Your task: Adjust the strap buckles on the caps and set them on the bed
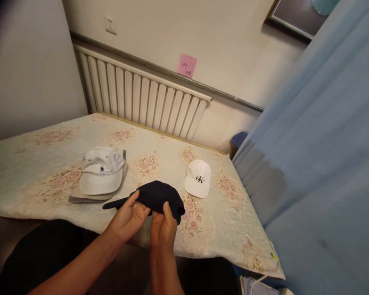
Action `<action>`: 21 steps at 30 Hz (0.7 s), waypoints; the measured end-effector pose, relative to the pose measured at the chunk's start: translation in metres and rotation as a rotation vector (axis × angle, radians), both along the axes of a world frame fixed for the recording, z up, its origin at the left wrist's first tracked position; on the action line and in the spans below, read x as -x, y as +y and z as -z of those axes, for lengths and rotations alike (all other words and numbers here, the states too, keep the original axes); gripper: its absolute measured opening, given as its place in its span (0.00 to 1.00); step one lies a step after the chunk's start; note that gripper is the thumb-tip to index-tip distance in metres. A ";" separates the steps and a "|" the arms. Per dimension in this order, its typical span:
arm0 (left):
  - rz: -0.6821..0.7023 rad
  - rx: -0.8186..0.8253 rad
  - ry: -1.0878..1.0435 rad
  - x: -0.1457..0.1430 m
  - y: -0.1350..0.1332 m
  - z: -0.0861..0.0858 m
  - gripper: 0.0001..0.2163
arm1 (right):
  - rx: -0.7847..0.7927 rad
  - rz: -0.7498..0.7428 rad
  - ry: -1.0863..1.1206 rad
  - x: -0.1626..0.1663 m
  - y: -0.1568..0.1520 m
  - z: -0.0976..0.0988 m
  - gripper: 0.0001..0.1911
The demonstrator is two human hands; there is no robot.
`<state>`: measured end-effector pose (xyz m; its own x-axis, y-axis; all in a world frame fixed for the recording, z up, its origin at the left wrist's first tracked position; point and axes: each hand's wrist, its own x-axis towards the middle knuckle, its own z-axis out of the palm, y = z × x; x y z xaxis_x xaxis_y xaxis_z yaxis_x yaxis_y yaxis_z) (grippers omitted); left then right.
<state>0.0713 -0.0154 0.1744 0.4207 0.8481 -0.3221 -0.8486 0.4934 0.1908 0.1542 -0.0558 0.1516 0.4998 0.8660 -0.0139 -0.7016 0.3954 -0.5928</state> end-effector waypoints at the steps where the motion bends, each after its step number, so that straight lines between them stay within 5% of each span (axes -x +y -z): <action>1: -0.016 0.013 0.002 0.002 0.002 0.000 0.14 | -0.002 -0.005 0.004 -0.002 0.000 -0.001 0.19; 8: -0.033 -0.015 0.042 0.004 0.001 -0.006 0.13 | -0.023 -0.012 0.075 -0.007 -0.002 0.000 0.19; 13: 0.084 -0.035 0.099 -0.004 -0.012 -0.004 0.09 | 0.016 -0.022 0.042 0.009 -0.003 0.007 0.24; 21: 0.133 -0.129 0.110 0.000 -0.015 -0.002 0.11 | 0.052 -0.115 0.134 0.008 -0.001 0.009 0.15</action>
<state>0.0710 -0.0304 0.1768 0.5003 0.8246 -0.2641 -0.7482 0.5652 0.3474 0.1457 -0.0567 0.1431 0.3878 0.9139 -0.1198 -0.8148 0.2792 -0.5081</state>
